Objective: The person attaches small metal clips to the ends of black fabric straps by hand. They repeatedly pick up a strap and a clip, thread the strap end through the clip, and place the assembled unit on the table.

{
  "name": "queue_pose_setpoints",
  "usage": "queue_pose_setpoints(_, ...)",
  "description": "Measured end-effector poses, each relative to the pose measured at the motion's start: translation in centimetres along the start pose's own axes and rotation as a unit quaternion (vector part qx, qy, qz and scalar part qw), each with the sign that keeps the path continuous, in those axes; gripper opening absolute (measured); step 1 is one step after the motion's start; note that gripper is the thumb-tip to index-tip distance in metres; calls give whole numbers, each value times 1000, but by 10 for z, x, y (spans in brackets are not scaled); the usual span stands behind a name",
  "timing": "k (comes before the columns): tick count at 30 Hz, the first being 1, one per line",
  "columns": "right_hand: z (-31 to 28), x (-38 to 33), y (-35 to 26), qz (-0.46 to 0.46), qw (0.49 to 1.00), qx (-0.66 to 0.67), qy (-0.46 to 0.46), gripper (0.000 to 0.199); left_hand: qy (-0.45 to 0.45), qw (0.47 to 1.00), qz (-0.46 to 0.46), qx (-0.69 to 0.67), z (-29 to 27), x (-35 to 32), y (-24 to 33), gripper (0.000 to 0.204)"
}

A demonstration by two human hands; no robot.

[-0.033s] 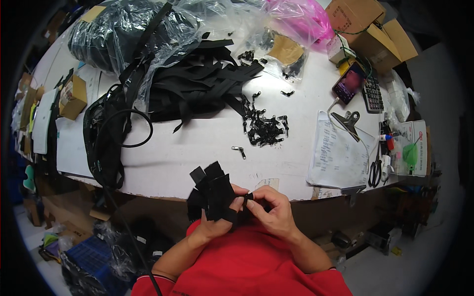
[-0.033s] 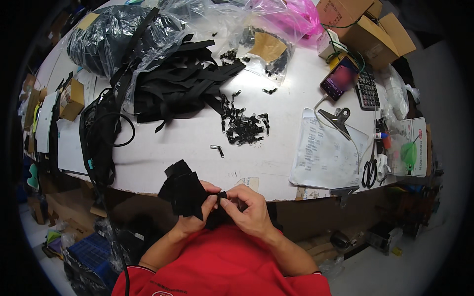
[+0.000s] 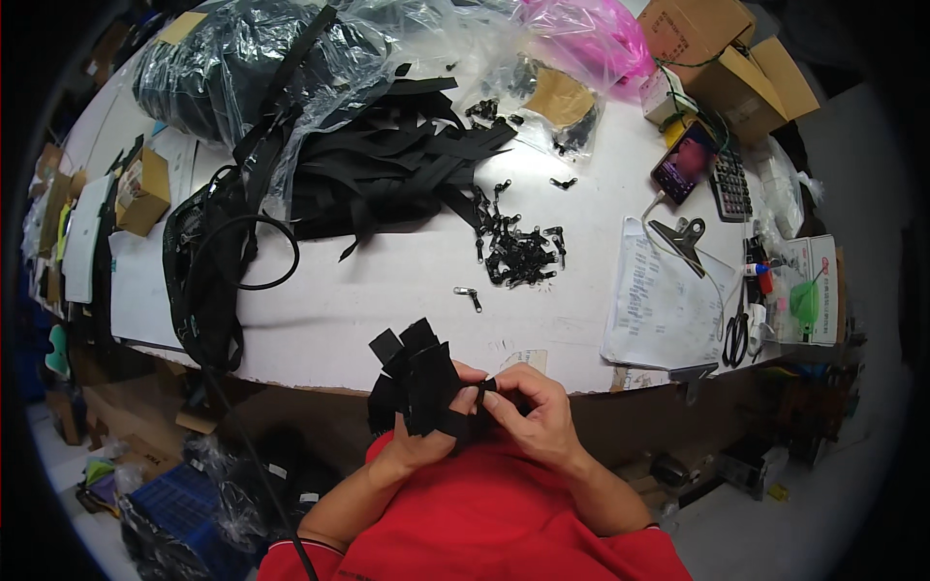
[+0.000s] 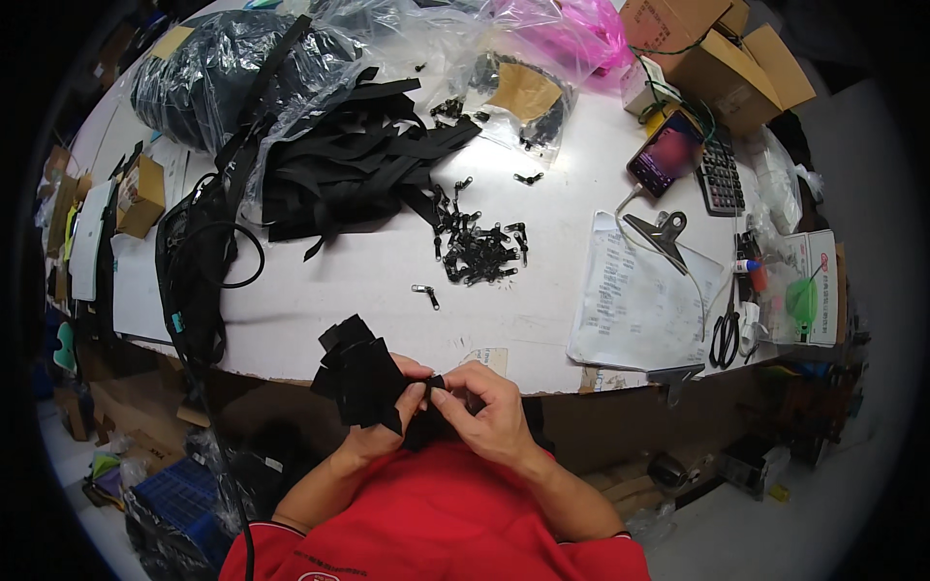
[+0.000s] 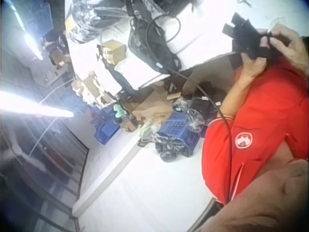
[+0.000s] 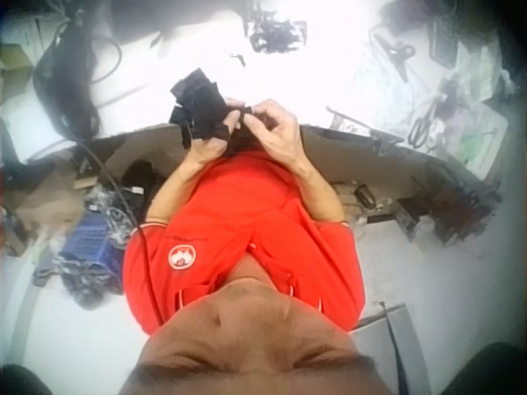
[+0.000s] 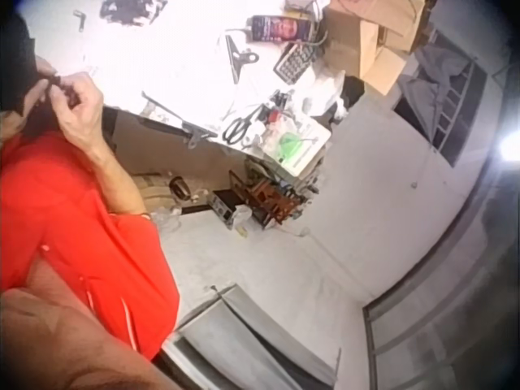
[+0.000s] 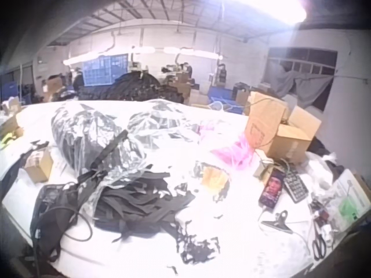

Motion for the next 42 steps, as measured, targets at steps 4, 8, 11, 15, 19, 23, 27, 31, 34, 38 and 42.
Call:
queue_pose_setpoints(4, 1, 1, 1, -14, 1000, 12, 9, 8, -9, 1000, 18, -4, 1, 1, 1, 15)
queue_pose_setpoints(8, 3, -3, -3, -36, 999, 6, 35, 9, -19, 999, 37, -15, 0, -2, -2, 15)
queue_pose_setpoints(11, 3, -5, -6, -49, 997, -9, 54, 9, -13, 998, 65, 18, 0, 1, 6, 16)
queue_pose_setpoints(15, 8, -8, 12, 25, 997, 65, 41, 9, -46, 984, 132, 110, -2, -6, 3, 20)
queue_pose_setpoints(19, 4, -5, -9, -31, 998, -4, 48, 9, -72, 962, 180, 191, -1, 3, 14, 24)
queue_pose_setpoints(23, 1, -4, -22, -54, 996, -59, 37, 10, -37, 992, 47, 108, -5, -10, -5, 24)
queue_pose_setpoints(27, 2, -8, -20, -59, 995, -66, 50, 10, -70, 981, 124, 135, -4, -8, -1, 25)
queue_pose_setpoints(31, 7, -8, 3, -2, 998, 53, 46, 10, -62, 970, 179, 150, -4, 3, 18, 28)
queue_pose_setpoints(34, 3, -2, -14, -76, 995, -35, 58, 11, -25, 992, 72, 98, -7, -10, -7, 27)
queue_pose_setpoints(38, 2, -2, -10, -62, 997, -18, 31, 9, -63, 988, 91, 107, -6, -9, -4, 30)
queue_pose_setpoints(42, 6, -8, 3, -17, 999, 40, 14, 9, -83, 957, 202, 190, 2, 8, 30, 35)
Point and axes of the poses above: each hand's wrist, its own x-axis towards the middle knuckle, its own z-axis out of the palm, y = z × x, the point moved 7 cm from there along x, towards the middle knuckle, and after that the axes turned 13 degrees about z, right-handed, at the moved point
